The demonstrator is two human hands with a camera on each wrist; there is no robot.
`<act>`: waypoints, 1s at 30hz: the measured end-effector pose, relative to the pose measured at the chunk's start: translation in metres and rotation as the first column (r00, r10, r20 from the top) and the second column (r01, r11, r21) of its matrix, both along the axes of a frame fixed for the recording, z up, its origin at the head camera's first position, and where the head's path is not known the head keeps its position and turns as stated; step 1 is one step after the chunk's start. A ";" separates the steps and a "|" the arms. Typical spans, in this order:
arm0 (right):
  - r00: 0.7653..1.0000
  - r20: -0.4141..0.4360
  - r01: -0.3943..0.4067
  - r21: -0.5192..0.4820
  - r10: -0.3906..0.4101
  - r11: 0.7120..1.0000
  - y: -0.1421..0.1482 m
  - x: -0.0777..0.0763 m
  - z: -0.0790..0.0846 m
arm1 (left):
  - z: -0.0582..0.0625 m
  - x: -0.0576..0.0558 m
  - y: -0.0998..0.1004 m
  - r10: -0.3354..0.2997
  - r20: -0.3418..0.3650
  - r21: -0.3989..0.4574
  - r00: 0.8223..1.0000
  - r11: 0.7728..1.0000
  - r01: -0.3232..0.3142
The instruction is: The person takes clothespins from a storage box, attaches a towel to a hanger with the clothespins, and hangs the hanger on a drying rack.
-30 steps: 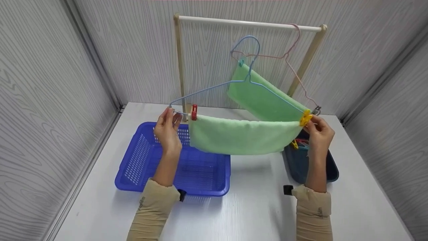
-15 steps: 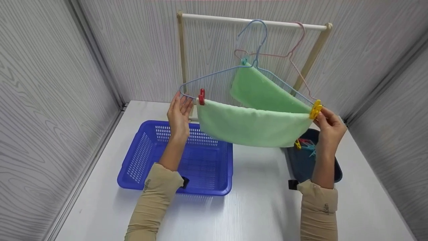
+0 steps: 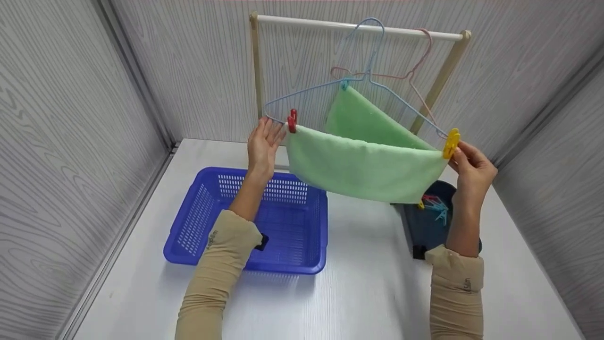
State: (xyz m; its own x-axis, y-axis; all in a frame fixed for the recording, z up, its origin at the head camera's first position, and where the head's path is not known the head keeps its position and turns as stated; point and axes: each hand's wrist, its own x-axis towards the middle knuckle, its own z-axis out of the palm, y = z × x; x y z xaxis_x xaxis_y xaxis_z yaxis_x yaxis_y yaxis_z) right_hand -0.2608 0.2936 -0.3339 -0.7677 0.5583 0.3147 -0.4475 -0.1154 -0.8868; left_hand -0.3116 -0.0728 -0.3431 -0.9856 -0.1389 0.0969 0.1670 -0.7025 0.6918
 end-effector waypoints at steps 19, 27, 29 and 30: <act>0.994 0.061 -0.084 -0.089 0.089 0.993 0.051 -0.060 -0.013 | 0.014 -0.023 -0.001 -0.144 -0.021 -0.110 0.989 0.984 0.141; 0.992 0.049 -0.114 -0.083 0.119 0.990 0.004 -0.013 0.047 | 0.019 -0.029 -0.001 -0.128 -0.024 -0.099 0.991 0.987 0.125; 0.994 0.026 -0.108 -0.076 0.111 0.991 0.004 -0.016 0.049 | 0.020 -0.031 -0.001 -0.123 -0.030 -0.088 0.992 0.989 0.120; 0.994 0.020 -0.108 -0.076 0.110 0.991 0.004 -0.017 0.049 | 0.020 -0.032 -0.001 -0.120 -0.034 -0.083 0.992 0.990 0.117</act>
State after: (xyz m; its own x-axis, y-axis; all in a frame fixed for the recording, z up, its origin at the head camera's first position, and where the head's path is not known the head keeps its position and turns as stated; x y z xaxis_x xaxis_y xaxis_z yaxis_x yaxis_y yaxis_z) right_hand -0.2779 0.2979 -0.2846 -0.8322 0.4920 0.2557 -0.4069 -0.2285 -0.8845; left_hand -0.3432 -0.0743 -0.3230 -0.9898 -0.0112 0.1417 0.1136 -0.6613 0.7415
